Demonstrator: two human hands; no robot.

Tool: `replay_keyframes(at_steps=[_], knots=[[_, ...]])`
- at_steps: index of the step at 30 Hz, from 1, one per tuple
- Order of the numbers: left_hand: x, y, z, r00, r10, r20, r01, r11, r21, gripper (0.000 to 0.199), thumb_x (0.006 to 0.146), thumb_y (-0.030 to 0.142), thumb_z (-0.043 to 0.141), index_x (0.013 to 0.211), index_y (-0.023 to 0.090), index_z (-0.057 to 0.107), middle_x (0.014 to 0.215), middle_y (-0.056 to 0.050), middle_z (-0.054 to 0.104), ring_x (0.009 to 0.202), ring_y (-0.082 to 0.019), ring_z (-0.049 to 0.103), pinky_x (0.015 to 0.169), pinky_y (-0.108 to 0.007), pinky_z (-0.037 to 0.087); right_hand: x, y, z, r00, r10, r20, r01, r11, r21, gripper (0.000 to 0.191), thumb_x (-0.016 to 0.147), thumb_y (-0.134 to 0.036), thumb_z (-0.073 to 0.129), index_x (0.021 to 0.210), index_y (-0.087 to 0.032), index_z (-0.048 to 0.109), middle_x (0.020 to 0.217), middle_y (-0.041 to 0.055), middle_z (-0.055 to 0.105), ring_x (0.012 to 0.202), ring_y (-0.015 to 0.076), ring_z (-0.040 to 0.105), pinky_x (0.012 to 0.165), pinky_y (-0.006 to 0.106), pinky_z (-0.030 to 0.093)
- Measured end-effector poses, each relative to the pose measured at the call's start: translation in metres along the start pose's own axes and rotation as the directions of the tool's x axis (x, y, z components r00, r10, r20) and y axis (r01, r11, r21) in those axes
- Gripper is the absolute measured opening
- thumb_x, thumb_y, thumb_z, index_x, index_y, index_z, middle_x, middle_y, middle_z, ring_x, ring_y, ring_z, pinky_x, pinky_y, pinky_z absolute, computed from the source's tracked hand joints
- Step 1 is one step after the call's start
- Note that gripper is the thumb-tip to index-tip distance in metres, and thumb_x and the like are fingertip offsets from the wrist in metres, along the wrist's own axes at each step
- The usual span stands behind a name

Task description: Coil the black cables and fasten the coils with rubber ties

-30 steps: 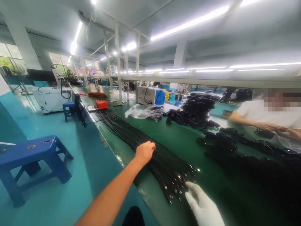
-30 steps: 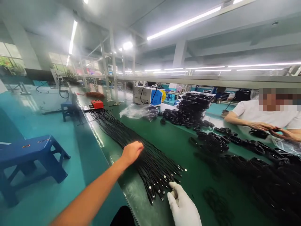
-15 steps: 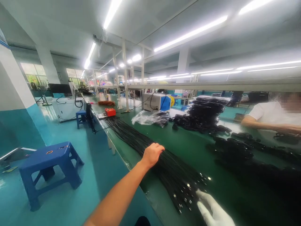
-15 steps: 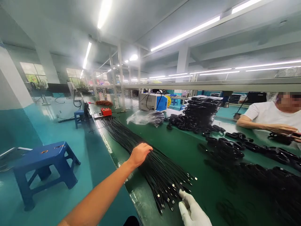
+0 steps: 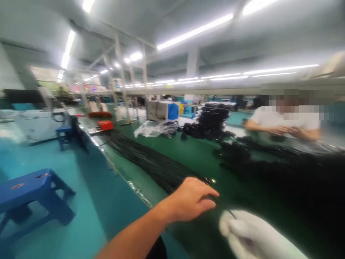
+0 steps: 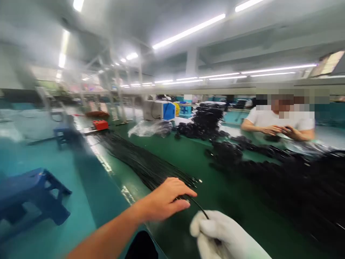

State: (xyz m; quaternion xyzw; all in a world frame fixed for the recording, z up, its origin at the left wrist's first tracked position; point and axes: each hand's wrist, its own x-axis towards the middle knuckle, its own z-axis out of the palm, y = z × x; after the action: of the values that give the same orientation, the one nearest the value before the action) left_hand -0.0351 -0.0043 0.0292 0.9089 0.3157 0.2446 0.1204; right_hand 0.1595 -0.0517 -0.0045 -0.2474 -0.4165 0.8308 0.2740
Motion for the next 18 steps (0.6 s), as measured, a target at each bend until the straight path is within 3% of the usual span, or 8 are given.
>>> replay_keyframes(at_steps=[2,4,8,14,16,18], knots=[[0.005,0.013,-0.006,0.996,-0.008,0.089,0.015,0.997,-0.078,0.015,0.087,0.024,0.054,0.094,0.022,0.067,0.09,0.002,0.07,0.087,-0.014,0.059,0.084,-0.026,0.04,0.003,0.003,-0.004,0.99,0.035,0.133,-0.051,0.992,0.116,0.032,0.082,-0.037,0.051,0.091,-0.008,0.061,0.065,0.0122,0.068,0.037,0.0154,0.059,0.029,0.017,0.036],[0.013,0.015,-0.008,0.991,-0.002,0.135,0.022,0.988,-0.153,0.015,0.086,0.019,0.054,0.084,0.02,0.068,0.082,0.002,0.069,0.081,-0.012,0.059,0.079,-0.024,0.039,0.009,0.005,-0.008,0.981,0.027,0.191,-0.074,0.967,0.244,0.032,0.08,-0.034,0.053,0.094,-0.006,0.06,0.075,0.0142,0.07,0.058,0.0242,0.069,0.039,0.025,0.05],[0.029,0.01,-0.002,0.987,0.024,0.161,0.019,0.966,-0.258,0.015,0.086,0.015,0.055,0.081,0.02,0.069,0.08,0.004,0.067,0.079,-0.01,0.058,0.079,-0.022,0.038,0.017,0.011,-0.014,0.96,-0.026,0.28,-0.078,0.932,0.354,0.039,0.08,-0.031,0.052,0.106,-0.003,0.056,0.089,0.0176,0.07,0.081,0.03,0.069,0.063,0.043,0.057],[0.043,0.018,0.013,0.984,0.057,0.167,-0.017,0.972,-0.234,0.015,0.086,0.016,0.054,0.082,0.021,0.069,0.08,0.004,0.067,0.078,-0.01,0.058,0.079,-0.022,0.039,0.02,0.023,-0.023,0.903,-0.067,0.425,-0.108,0.921,0.375,0.043,0.075,-0.032,0.057,0.106,-0.003,0.056,0.087,0.0193,0.07,0.077,0.0312,0.069,0.057,0.043,0.056],[0.045,0.006,0.017,0.985,0.104,0.137,-0.078,0.979,-0.187,0.019,0.089,0.019,0.049,0.092,0.024,0.068,0.089,0.003,0.068,0.085,-0.012,0.058,0.083,-0.024,0.039,0.016,0.022,-0.025,0.896,-0.108,0.431,-0.063,0.93,0.363,0.046,0.071,-0.041,0.063,0.1,-0.005,0.057,0.082,0.0187,0.07,0.071,0.0327,0.069,0.056,0.05,0.054],[0.043,-0.02,0.019,0.992,0.109,0.057,-0.107,0.994,-0.032,0.023,0.091,0.022,0.045,0.101,0.025,0.066,0.097,0.0,0.068,0.093,-0.015,0.057,0.087,-0.029,0.038,0.007,0.015,-0.026,0.908,-0.222,0.356,0.083,0.927,0.366,0.047,0.068,-0.048,0.066,0.092,-0.01,0.055,0.073,0.0144,0.07,0.065,0.0312,0.068,0.056,0.055,0.052]])
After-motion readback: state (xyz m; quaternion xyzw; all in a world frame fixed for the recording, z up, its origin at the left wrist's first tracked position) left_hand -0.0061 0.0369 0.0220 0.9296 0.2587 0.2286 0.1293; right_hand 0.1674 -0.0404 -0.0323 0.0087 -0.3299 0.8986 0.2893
